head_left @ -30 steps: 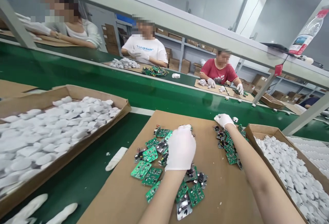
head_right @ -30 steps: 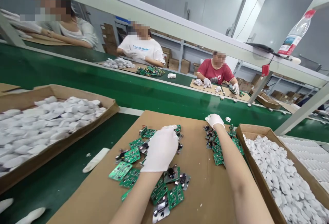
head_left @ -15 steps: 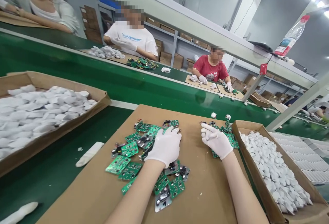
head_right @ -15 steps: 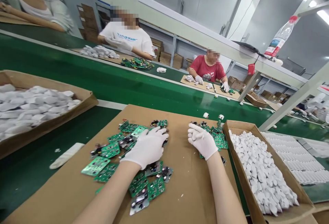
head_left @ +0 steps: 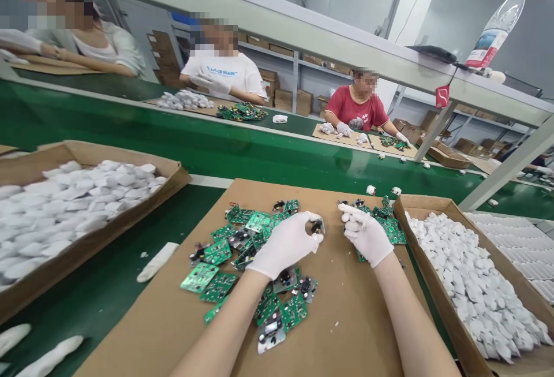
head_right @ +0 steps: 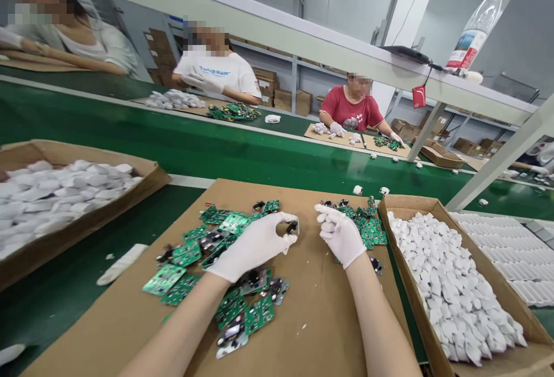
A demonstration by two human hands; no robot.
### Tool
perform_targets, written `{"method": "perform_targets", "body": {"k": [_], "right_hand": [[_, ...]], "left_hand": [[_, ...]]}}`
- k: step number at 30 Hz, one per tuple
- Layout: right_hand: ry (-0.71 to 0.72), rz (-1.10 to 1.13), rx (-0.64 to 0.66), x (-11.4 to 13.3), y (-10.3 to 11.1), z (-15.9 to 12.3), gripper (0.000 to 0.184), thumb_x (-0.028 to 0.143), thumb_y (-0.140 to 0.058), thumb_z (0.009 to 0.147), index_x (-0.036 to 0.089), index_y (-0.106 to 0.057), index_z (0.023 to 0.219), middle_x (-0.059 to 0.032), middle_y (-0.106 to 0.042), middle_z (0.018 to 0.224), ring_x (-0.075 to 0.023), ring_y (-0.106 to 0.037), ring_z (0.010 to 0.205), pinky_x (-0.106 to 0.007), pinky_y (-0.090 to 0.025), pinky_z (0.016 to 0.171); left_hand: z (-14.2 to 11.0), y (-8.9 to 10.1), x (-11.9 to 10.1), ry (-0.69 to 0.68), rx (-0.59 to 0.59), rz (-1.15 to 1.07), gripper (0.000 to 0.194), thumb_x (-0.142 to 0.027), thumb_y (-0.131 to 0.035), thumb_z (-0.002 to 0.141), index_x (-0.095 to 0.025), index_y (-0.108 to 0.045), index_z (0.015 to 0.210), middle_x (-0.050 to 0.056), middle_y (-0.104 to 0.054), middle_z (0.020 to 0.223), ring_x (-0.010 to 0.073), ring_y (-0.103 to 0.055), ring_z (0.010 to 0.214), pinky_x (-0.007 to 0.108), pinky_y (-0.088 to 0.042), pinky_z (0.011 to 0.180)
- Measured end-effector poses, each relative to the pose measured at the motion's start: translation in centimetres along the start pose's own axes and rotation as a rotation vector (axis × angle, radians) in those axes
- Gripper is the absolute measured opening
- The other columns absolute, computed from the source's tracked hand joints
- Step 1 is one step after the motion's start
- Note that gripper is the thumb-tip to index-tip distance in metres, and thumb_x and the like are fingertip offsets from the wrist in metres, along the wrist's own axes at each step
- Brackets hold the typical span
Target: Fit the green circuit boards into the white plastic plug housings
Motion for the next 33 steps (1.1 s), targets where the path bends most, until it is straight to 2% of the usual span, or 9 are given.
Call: {"method": "perform_targets", "body": {"k": [3,8,11,15,19,26,29,31,33], "right_hand": [[0.054,-0.04,-0.034,0.2,-0.3,-0.3,0.019,0.029,-0.068,0.078,0.014,-0.072,0.09,0.0001,-0.057,0.069,-0.0041,-0.018,0.043,-0.02,-0.014,0.038],[0.145,-0.144,-0.123,0.5,0.0,-0.5,0.045,0.058,-0.068,0.077,0.017,-0.058,0.063,0.0015,-0.057,0.059,-0.0014,-0.017,0.034,-0.021,-0.008,0.036],[0.154,-0.241,-0.142,0.8,-0.4,-0.8,0.051,0.066,-0.067,0.073,0.018,-0.055,0.059,0.0016,-0.057,0.054,-0.0021,-0.019,0.032,-0.022,-0.01,0.036],[0.134,-0.42,-0.143,0.7,-1.2,-1.3,0.043,0.058,-0.075,0.069,0.016,-0.068,0.07,0.0026,-0.056,0.046,-0.004,-0.027,0.034,-0.021,-0.014,0.037],[0.09,-0.512,-0.149,0.0,-1.5,-1.4,0.037,0.045,-0.082,0.065,0.017,-0.061,0.055,0.003,-0.055,0.04,-0.0049,-0.031,0.035,-0.021,-0.015,0.038],[-0.023,-0.339,-0.095,0.0,-1.0,-1.1,0.051,0.058,-0.074,0.065,0.02,-0.046,0.046,0.0045,-0.047,0.039,-0.0023,-0.02,0.03,-0.021,-0.009,0.036],[-0.038,-0.259,-0.058,0.1,-1.1,-1.3,0.05,0.056,-0.07,0.069,0.019,-0.046,0.046,0.0066,-0.041,0.038,-0.0024,-0.017,0.031,-0.022,-0.01,0.036],[-0.047,-0.222,-0.031,0.0,-1.2,-1.5,0.049,0.054,-0.07,0.071,0.019,-0.046,0.046,0.0073,-0.039,0.038,-0.0027,-0.016,0.031,-0.022,-0.011,0.036],[-0.061,-0.195,-0.004,-0.1,-1.4,-1.6,0.049,0.054,-0.07,0.071,0.02,-0.045,0.046,0.008,-0.036,0.037,-0.003,-0.015,0.031,-0.022,-0.011,0.036]], "left_hand": [[0.3,0.0,0.0,0.071,0.002,-0.232,0.036,-0.039,-0.064,0.073,-0.017,-0.07,0.101,0.007,-0.077,0.091,0.0236,-0.07,0.074,0.034,-0.053,0.077],[0.4,-1.0,-0.4,0.137,0.013,-0.563,0.044,-0.053,-0.066,0.07,-0.013,-0.071,0.088,0.012,-0.076,0.088,0.0249,-0.071,0.081,0.035,-0.055,0.078],[0.5,-2.0,-0.3,0.166,0.018,-0.693,0.046,-0.057,-0.068,0.069,-0.013,-0.069,0.084,0.012,-0.074,0.082,0.0225,-0.071,0.076,0.034,-0.056,0.076],[0.7,-2.6,0.3,0.171,-0.051,-0.684,0.04,-0.048,-0.077,0.062,-0.014,-0.067,0.081,0.006,-0.069,0.068,0.0186,-0.065,0.064,0.031,-0.053,0.067],[0.5,-2.3,0.4,0.127,-0.119,-0.608,0.038,-0.038,-0.08,0.06,-0.014,-0.07,0.088,0.004,-0.071,0.074,0.0178,-0.062,0.066,0.031,-0.051,0.068],[-0.5,-1.0,-1.2,0.082,-0.016,-0.656,0.042,-0.04,-0.067,0.076,-0.014,-0.072,0.109,0.011,-0.075,0.111,0.0243,-0.069,0.097,0.034,-0.054,0.086],[-1.0,-0.9,-1.7,0.057,0.04,-0.629,0.048,-0.033,-0.068,0.075,-0.017,-0.068,0.121,0.009,-0.075,0.109,0.0219,-0.069,0.087,0.031,-0.056,0.077],[-1.2,-0.9,-1.8,0.036,0.021,-0.556,0.051,-0.03,-0.066,0.076,-0.018,-0.065,0.126,0.007,-0.076,0.101,0.0205,-0.068,0.08,0.03,-0.056,0.068],[-1.3,-0.9,-1.9,0.017,-0.025,-0.504,0.051,-0.029,-0.063,0.077,-0.02,-0.064,0.128,0.007,-0.075,0.103,0.0207,-0.067,0.082,0.03,-0.057,0.07]]}}
Point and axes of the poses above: each hand's wrist, its own z-axis towards the middle knuckle, its own y-axis out of the back of the hand, x = y × z, the point moved 5 cm from there along z, towards the middle knuckle
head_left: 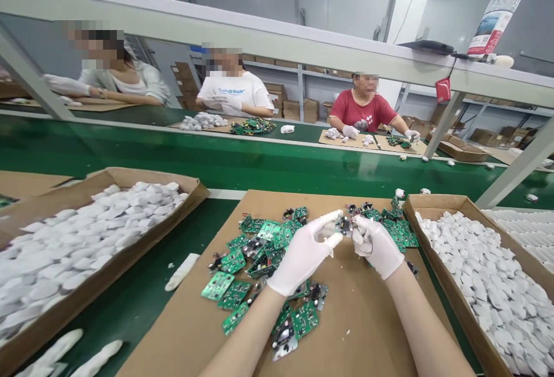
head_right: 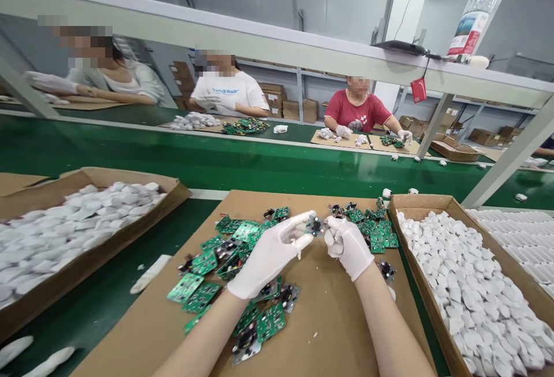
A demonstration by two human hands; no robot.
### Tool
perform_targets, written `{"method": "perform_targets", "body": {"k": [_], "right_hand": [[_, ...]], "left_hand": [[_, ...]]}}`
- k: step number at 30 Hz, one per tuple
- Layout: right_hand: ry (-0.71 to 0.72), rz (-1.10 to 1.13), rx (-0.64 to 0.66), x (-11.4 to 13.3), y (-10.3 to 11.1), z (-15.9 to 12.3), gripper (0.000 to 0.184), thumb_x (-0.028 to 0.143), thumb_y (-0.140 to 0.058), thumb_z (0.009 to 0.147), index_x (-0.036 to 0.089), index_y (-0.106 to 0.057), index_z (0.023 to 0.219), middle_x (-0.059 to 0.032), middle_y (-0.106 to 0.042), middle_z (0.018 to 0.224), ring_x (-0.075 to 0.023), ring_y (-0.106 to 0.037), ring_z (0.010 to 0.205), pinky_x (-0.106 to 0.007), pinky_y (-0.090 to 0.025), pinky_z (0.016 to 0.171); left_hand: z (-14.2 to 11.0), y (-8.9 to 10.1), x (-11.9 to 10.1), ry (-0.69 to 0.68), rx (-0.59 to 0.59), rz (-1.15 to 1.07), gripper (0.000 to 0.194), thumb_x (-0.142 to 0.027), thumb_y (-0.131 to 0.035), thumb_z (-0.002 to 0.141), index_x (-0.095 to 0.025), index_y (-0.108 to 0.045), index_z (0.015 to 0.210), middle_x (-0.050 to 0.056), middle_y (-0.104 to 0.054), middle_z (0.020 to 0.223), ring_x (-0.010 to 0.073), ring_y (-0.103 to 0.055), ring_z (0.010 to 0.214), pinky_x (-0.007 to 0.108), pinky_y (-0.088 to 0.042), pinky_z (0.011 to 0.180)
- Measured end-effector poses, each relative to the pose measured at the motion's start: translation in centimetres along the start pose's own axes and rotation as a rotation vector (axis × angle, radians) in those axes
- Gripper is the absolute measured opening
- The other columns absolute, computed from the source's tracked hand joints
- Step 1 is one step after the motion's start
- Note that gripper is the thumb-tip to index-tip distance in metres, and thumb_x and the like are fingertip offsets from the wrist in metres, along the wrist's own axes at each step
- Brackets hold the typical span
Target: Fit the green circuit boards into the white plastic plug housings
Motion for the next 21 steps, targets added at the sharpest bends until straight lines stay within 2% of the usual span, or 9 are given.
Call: {"method": "perform_targets", "body": {"k": [2,5,8,10,13,17,21], "right_hand": [[-0.013,0.02,0.026,-0.1,-0.2,-0.1,0.051,0.055,-0.071,0.071,0.02,-0.045,0.045,0.0088,-0.032,0.034,-0.0033,-0.015,0.031,-0.022,-0.011,0.036],[-0.035,0.038,0.06,-0.4,-0.3,-0.1,0.054,0.059,-0.071,0.07,0.019,-0.048,0.043,0.0094,-0.028,0.031,-0.0037,-0.016,0.029,-0.022,-0.011,0.036],[-0.05,0.052,0.074,-0.6,-0.4,-0.2,0.056,0.063,-0.073,0.068,0.019,-0.048,0.042,0.0094,-0.027,0.03,-0.0037,-0.018,0.029,-0.022,-0.011,0.036],[-0.052,0.063,0.061,-0.8,-0.4,-0.1,0.056,0.062,-0.075,0.068,0.019,-0.047,0.045,0.0077,-0.035,0.033,-0.0032,-0.02,0.029,-0.021,-0.011,0.036],[-0.066,0.079,0.04,-1.1,-0.1,0.2,0.05,0.061,-0.075,0.071,0.017,-0.057,0.057,0.0052,-0.047,0.041,-0.003,-0.021,0.03,-0.021,-0.01,0.035],[-0.07,0.131,0.026,-1.2,0.9,1.1,0.048,0.062,-0.067,0.078,0.014,-0.071,0.086,0.0054,-0.05,0.049,-0.0038,-0.02,0.031,-0.021,-0.011,0.034],[0.008,0.184,0.001,-0.5,2.0,1.6,0.049,0.053,-0.075,0.069,0.019,-0.072,0.104,0.0021,-0.059,0.067,-0.0045,-0.025,0.038,-0.02,-0.013,0.036]], "left_hand": [[0.0,0.0,0.0,-0.03,-0.03,0.021,0.05,-0.029,-0.063,0.078,-0.02,-0.065,0.127,0.007,-0.073,0.114,0.0219,-0.067,0.093,0.033,-0.056,0.083],[-0.1,-0.2,-0.1,-0.099,-0.044,0.05,0.048,-0.029,-0.063,0.079,-0.022,-0.064,0.127,0.006,-0.066,0.13,0.0232,-0.062,0.113,0.035,-0.047,0.102],[-0.2,-0.6,-0.1,-0.153,-0.039,0.049,0.044,-0.029,-0.062,0.08,-0.023,-0.064,0.124,0.007,-0.065,0.127,0.0231,-0.059,0.117,0.037,-0.044,0.105],[-0.3,-0.8,0.2,-0.136,-0.051,0.025,0.038,-0.03,-0.06,0.081,-0.022,-0.065,0.118,0.008,-0.065,0.12,0.0233,-0.061,0.112,0.038,-0.047,0.101],[-0.4,-0.7,0.7,-0.057,-0.112,-0.05,0.035,-0.033,-0.057,0.083,-0.018,-0.063,0.115,0.011,-0.065,0.12,0.0247,-0.061,0.114,0.039,-0.049,0.099],[0.0,0.2,1.3,0.054,-0.171,-0.219,0.037,-0.04,-0.055,0.088,-0.018,-0.058,0.118,0.012,-0.064,0.128,0.0256,-0.06,0.119,0.04,-0.046,0.106],[0.8,1.1,1.9,0.095,-0.215,-0.392,0.041,-0.04,-0.059,0.087,-0.018,-0.057,0.122,0.013,-0.061,0.136,0.0272,-0.057,0.126,0.04,-0.047,0.107]]}}
Point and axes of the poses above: each hand's wrist, its own z-axis towards the middle knuckle, its own y-axis out of the back of the hand, x = y × z, the point moved 5 cm from there along z, towards the middle knuckle
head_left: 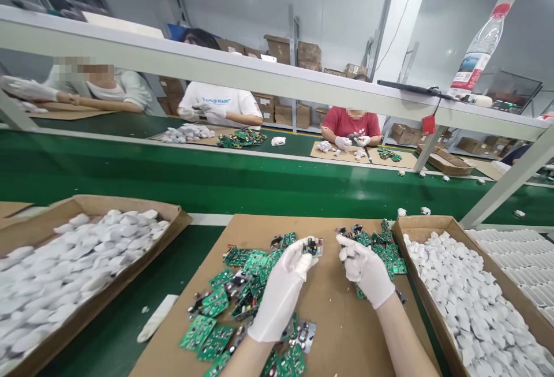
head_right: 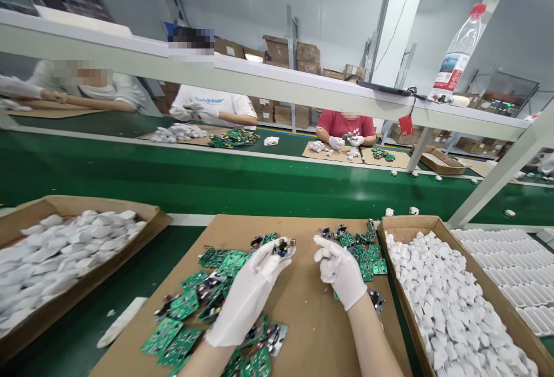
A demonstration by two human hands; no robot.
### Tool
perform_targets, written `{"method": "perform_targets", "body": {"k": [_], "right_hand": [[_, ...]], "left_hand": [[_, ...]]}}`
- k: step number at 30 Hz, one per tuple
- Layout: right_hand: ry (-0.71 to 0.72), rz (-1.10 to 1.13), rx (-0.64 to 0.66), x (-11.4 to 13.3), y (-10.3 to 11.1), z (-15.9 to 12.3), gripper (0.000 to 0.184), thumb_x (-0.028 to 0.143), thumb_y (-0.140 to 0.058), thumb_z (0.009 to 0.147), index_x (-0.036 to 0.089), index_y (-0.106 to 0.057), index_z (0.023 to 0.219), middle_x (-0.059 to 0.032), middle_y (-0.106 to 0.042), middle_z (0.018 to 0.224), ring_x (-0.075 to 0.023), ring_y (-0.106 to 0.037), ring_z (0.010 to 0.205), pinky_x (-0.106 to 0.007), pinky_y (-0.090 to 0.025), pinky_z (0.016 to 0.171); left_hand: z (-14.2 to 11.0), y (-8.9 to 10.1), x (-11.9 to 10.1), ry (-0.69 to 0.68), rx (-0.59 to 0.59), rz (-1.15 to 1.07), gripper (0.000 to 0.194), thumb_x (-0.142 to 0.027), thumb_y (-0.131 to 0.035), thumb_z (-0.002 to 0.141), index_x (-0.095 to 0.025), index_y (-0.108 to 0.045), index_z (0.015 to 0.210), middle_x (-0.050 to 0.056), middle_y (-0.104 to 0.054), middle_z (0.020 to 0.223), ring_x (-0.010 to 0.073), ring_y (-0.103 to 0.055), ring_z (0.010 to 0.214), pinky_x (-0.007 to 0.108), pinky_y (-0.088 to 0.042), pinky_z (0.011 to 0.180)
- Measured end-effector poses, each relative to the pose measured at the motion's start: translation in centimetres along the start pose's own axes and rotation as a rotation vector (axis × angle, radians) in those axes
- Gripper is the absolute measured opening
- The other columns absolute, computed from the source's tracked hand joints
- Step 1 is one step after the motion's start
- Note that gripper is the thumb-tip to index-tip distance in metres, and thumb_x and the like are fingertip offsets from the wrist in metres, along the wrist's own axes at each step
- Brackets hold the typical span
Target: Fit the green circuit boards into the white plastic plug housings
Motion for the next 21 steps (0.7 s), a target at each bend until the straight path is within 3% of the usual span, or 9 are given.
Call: {"method": "perform_targets", "body": {"k": [5,10,11,15,18,21], "right_hand": [[0.104,-0.035,-0.018,1.7,-0.8,-1.0,0.058,0.051,-0.082,0.062,0.018,-0.068,0.108,-0.0047,-0.072,0.082,-0.0028,-0.024,0.037,-0.019,-0.014,0.035],[0.328,-0.122,-0.031,7.3,-6.0,-4.9,0.038,0.054,-0.067,0.085,0.02,-0.065,0.1,-0.0067,-0.076,0.088,-0.0017,-0.025,0.037,-0.018,-0.015,0.036],[0.396,-0.154,-0.023,8.8,-7.4,-6.1,0.031,0.05,-0.066,0.088,0.021,-0.065,0.098,-0.0058,-0.076,0.088,-0.002,-0.028,0.038,-0.018,-0.017,0.037],[0.901,-0.462,0.009,13.6,-11.6,-11.6,0.017,0.04,-0.058,0.097,0.026,-0.067,0.097,-0.0041,-0.073,0.096,-0.006,-0.036,0.046,-0.021,-0.03,0.042],[1.154,-0.632,0.019,14.0,-12.4,-13.4,0.017,0.036,-0.055,0.099,0.03,-0.069,0.105,-0.004,-0.067,0.101,-0.0111,-0.051,0.062,-0.024,-0.042,0.053],[1.252,-0.698,-0.024,13.7,-12.0,-13.2,0.018,0.03,-0.054,0.1,0.033,-0.068,0.11,-0.0007,-0.063,0.084,-0.0138,-0.057,0.074,-0.025,-0.048,0.065]], "left_hand": [[-0.4,-0.1,-1.8,-0.089,-0.032,0.122,0.045,-0.03,-0.06,0.083,-0.014,-0.06,0.126,0.014,-0.057,0.143,0.0277,-0.048,0.136,0.041,-0.035,0.116],[-3.1,-1.6,-7.7,-0.204,0.069,0.075,0.06,-0.046,-0.069,0.081,-0.016,-0.059,0.132,0.013,-0.057,0.142,0.0304,-0.053,0.132,0.04,-0.045,0.11],[-3.6,-1.9,-9.0,-0.22,0.094,0.053,0.062,-0.047,-0.072,0.078,-0.017,-0.06,0.131,0.013,-0.058,0.142,0.0307,-0.055,0.129,0.038,-0.049,0.105],[-5.7,-2.9,-13.4,-0.328,0.17,0.001,0.057,-0.051,-0.078,0.071,-0.018,-0.07,0.117,0.014,-0.069,0.126,0.029,-0.067,0.11,0.027,-0.06,0.079],[-6.6,-3.4,-14.8,-0.368,0.22,-0.049,0.059,-0.055,-0.079,0.068,-0.019,-0.073,0.114,0.014,-0.073,0.117,0.0274,-0.072,0.097,0.019,-0.055,0.052],[-6.7,-3.6,-14.7,-0.351,0.247,-0.046,0.058,-0.054,-0.078,0.069,-0.021,-0.073,0.116,0.014,-0.072,0.121,0.0286,-0.072,0.097,0.017,-0.051,0.042]]}}
Point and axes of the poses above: each hand's wrist, its own z-axis towards the middle knuckle, its own y-axis out of the back of the hand, x = y × z, the point moved 5 cm from there along z, towards the middle knuckle
